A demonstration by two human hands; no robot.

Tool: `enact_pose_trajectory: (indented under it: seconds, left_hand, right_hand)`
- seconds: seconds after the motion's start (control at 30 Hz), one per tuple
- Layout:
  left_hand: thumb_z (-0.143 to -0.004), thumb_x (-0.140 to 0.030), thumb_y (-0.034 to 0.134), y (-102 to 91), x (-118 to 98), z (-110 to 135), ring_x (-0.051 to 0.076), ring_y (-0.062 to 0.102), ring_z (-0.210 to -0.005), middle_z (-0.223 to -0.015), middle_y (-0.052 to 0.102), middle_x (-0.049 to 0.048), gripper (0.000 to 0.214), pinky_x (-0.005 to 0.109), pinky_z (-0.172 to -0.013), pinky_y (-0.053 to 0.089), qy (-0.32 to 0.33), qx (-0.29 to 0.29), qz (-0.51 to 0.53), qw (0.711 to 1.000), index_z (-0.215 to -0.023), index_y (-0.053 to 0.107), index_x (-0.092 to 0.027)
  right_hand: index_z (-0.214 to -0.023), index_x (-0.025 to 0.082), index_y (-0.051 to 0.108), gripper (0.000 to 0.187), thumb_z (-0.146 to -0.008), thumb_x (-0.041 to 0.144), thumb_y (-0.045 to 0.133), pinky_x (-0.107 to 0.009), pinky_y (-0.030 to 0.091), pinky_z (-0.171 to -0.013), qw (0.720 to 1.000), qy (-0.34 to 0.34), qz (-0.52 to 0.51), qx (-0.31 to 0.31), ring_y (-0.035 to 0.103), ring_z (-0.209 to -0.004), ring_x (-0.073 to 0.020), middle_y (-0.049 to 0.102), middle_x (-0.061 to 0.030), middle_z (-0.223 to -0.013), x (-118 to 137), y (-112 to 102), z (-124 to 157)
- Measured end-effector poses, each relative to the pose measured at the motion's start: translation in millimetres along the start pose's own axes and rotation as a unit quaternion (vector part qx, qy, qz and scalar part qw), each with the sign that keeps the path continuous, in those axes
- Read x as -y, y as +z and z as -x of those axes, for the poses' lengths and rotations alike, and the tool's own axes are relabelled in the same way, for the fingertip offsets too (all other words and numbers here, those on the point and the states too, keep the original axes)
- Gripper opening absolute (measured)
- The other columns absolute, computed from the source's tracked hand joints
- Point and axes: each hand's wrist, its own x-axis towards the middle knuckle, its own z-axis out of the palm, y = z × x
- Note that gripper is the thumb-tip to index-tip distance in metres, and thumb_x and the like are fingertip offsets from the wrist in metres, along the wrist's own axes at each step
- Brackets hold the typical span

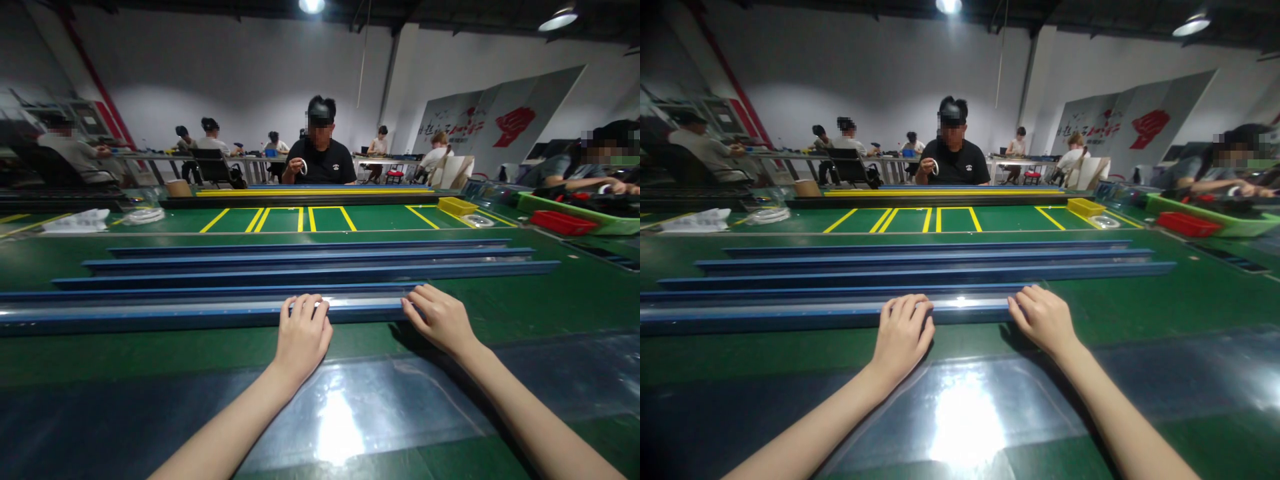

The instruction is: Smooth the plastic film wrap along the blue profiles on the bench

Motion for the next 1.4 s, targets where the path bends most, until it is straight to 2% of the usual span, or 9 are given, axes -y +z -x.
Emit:
enact_pose_trajectory:
  seconds: [0.17,0.43,0.57,0.63,0.8,0.9,1.1,1.27,1.4]
  left_hand:
    - [-0.080,-0.017,0.044,1.3,-1,2,0.021,0.050,-0.097,-0.101,0.060,0.0067,0.023,0.039,-0.089,0.031,0.063,0.007,0.005,0.998,-0.100,0.056,-0.016]
    - [-0.081,-0.018,0.043,2.5,2,3,0.022,0.043,-0.109,-0.116,0.054,0.0082,0.038,0.037,-0.093,0.030,0.154,0.060,0.038,0.985,-0.118,0.048,-0.014]
    - [-0.080,-0.018,0.044,1.6,1,2,0.022,0.045,-0.108,-0.117,0.055,0.0074,0.039,0.036,-0.091,0.033,0.152,0.089,0.031,0.984,-0.119,0.047,-0.016]
    - [-0.079,-0.019,0.046,0.8,-1,2,0.022,0.047,-0.105,-0.114,0.056,0.0074,0.037,0.038,-0.089,0.034,0.135,0.080,0.009,0.988,-0.116,0.050,-0.016]
    - [-0.079,-0.016,0.045,0.3,-1,1,0.023,0.053,-0.092,-0.099,0.062,0.0069,0.021,0.042,-0.085,0.033,0.024,0.025,-0.042,0.998,-0.096,0.058,-0.017]
    - [-0.079,-0.017,0.045,1.0,1,0,0.023,0.053,-0.090,-0.097,0.062,0.0069,0.017,0.043,-0.086,0.033,-0.008,0.020,-0.050,0.999,-0.090,0.059,-0.017]
    - [-0.080,-0.018,0.046,1.5,0,2,0.023,0.050,-0.096,-0.104,0.060,0.0070,0.024,0.042,-0.089,0.031,0.038,0.022,-0.034,0.998,-0.101,0.056,-0.017]
    - [-0.080,-0.020,0.045,0.7,0,1,0.022,0.048,-0.101,-0.106,0.059,0.0077,0.026,0.039,-0.090,0.032,0.117,0.037,0.002,0.992,-0.104,0.056,-0.017]
    - [-0.082,-0.020,0.042,1.8,2,1,0.022,0.049,-0.104,-0.111,0.058,0.0091,0.032,0.038,-0.090,0.034,0.144,0.057,0.020,0.988,-0.112,0.052,-0.015]
  right_hand:
    - [-0.068,0.017,0.057,0.026,-0.086,0.026,0.040,-0.027,0.034,-0.063,0.998,-0.030,-0.046,0.031,0.047,-0.067,-0.0156,0.056,-0.0051,-0.066,13,1,-3]
    - [-0.101,0.012,0.058,0.025,-0.084,0.023,0.042,-0.032,0.041,-0.072,0.985,-0.100,-0.139,0.022,0.051,-0.083,-0.0195,0.061,-0.0112,-0.091,36,2,-2]
    - [-0.104,0.014,0.057,0.026,-0.084,0.023,0.041,-0.032,0.042,-0.073,0.983,-0.104,-0.146,0.035,0.052,-0.086,-0.0193,0.062,-0.0104,-0.096,34,2,-2]
    - [-0.099,0.015,0.058,0.024,-0.085,0.023,0.041,-0.032,0.041,-0.072,0.985,-0.097,-0.135,0.035,0.053,-0.083,-0.0187,0.063,-0.0096,-0.094,27,0,-3]
    - [-0.079,0.017,0.060,0.022,-0.086,0.023,0.040,-0.029,0.037,-0.067,0.996,-0.027,-0.084,0.012,0.054,-0.075,-0.0162,0.064,-0.0065,-0.080,8,-3,-3]
    - [-0.071,0.018,0.059,0.025,-0.086,0.024,0.040,-0.027,0.035,-0.063,0.999,0.001,-0.041,0.004,0.051,-0.068,-0.0150,0.061,-0.0046,-0.070,2,-1,-1]
    - [-0.064,0.018,0.056,0.029,-0.086,0.026,0.039,-0.027,0.033,-0.061,0.999,-0.002,-0.036,0.027,0.048,-0.064,-0.0148,0.055,-0.0038,-0.062,9,2,-1]
    - [-0.089,0.016,0.060,0.023,-0.086,0.026,0.040,-0.029,0.039,-0.067,0.992,-0.051,-0.112,0.036,0.051,-0.075,-0.0175,0.061,-0.0079,-0.079,25,3,-2]
    - [-0.105,0.014,0.057,0.027,-0.084,0.024,0.042,-0.033,0.042,-0.075,0.985,-0.083,-0.149,0.029,0.053,-0.086,-0.0195,0.063,-0.0103,-0.095,34,5,-1]
